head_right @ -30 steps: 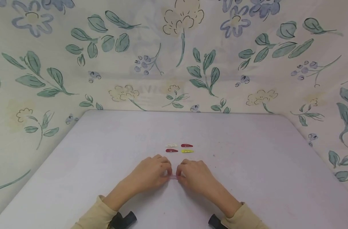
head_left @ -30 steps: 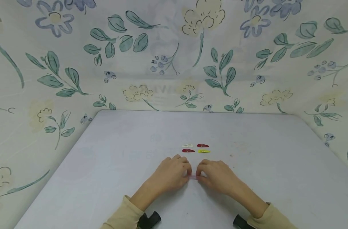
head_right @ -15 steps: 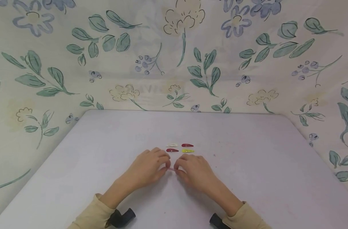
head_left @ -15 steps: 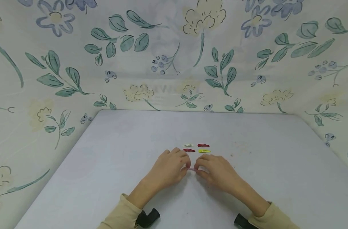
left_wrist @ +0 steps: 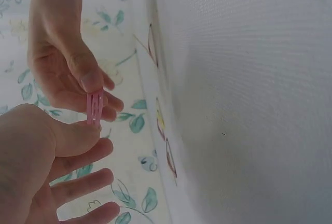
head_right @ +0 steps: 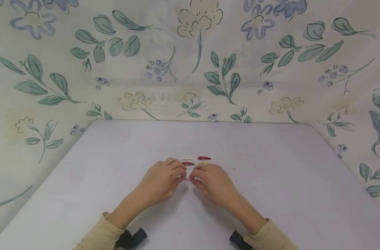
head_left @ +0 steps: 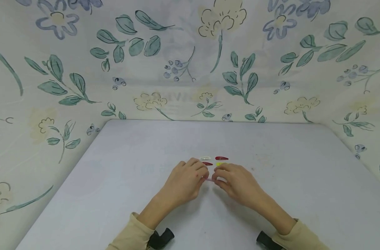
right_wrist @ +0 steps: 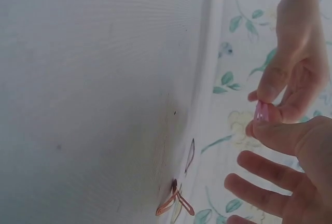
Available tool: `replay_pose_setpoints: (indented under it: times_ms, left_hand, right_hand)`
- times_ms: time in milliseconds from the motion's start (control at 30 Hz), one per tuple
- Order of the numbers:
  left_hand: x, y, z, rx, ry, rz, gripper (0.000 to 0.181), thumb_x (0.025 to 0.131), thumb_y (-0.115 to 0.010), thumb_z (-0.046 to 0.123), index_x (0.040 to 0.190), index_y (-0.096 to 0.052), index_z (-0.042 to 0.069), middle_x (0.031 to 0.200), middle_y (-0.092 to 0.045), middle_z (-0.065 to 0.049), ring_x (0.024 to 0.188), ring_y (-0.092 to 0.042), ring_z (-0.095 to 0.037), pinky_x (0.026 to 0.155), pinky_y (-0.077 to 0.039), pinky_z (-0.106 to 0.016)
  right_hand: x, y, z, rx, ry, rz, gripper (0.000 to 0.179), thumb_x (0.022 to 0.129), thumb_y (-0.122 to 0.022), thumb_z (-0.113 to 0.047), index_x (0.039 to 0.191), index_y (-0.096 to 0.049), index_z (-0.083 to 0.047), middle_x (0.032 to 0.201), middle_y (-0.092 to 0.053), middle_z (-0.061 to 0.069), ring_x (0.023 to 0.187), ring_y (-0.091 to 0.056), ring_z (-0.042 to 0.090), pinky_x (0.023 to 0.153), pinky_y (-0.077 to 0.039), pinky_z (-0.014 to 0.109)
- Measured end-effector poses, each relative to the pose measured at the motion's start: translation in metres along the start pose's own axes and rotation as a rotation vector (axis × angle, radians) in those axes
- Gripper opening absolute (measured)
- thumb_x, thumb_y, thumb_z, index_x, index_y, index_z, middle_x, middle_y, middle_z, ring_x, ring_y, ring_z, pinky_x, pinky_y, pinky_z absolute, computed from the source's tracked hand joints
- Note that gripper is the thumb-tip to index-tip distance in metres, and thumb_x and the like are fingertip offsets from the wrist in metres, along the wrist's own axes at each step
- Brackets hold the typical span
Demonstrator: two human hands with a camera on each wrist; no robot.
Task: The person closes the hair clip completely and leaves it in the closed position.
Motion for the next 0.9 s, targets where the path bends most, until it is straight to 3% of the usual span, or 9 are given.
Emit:
replay_pose_setpoints:
  times_ms: [633,900]
  left_hand:
    - [-0.0011,-0.0019,0.0005,-0.043,-0.015,-0.026,0.016,0.085,-0.075,0.011,0.089,-0.066,0.022,0.095,-0.066,0.009,0.103,-0.057,-0.014,0.072,-0.045,-0.029]
    - [-0.0010,-0.0035,-0.0017,-0.063,0.013,-0.010,0.012,0.086,-0.076,0.014,0.089,-0.066,0.021,0.098,-0.067,0.007,0.103,-0.058,-0.015,0.073,-0.047,-0.029]
  right_hand:
    - [-0.0008,-0.0017,0.0026,0.029,0.058,-0.004,0.012,0.085,-0.077,-0.012,0.092,-0.072,-0.020,0.107,-0.070,0.000,0.103,-0.066,0.021,0.092,-0.051,0.046]
    - [0.0005,-0.0017,0.0037,0.049,0.018,-0.035,0.011,0.084,-0.079,-0.014,0.091,-0.072,-0.018,0.111,-0.071,0.004,0.104,-0.067,0.023,0.092,-0.052,0.046]
Point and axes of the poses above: each hand's wrist, its own x-axis towards the middle knuckle, its own y-axis out of the back of the hand, z = x × y, the point moved 1 cm from there along x, towards the middle knuckle
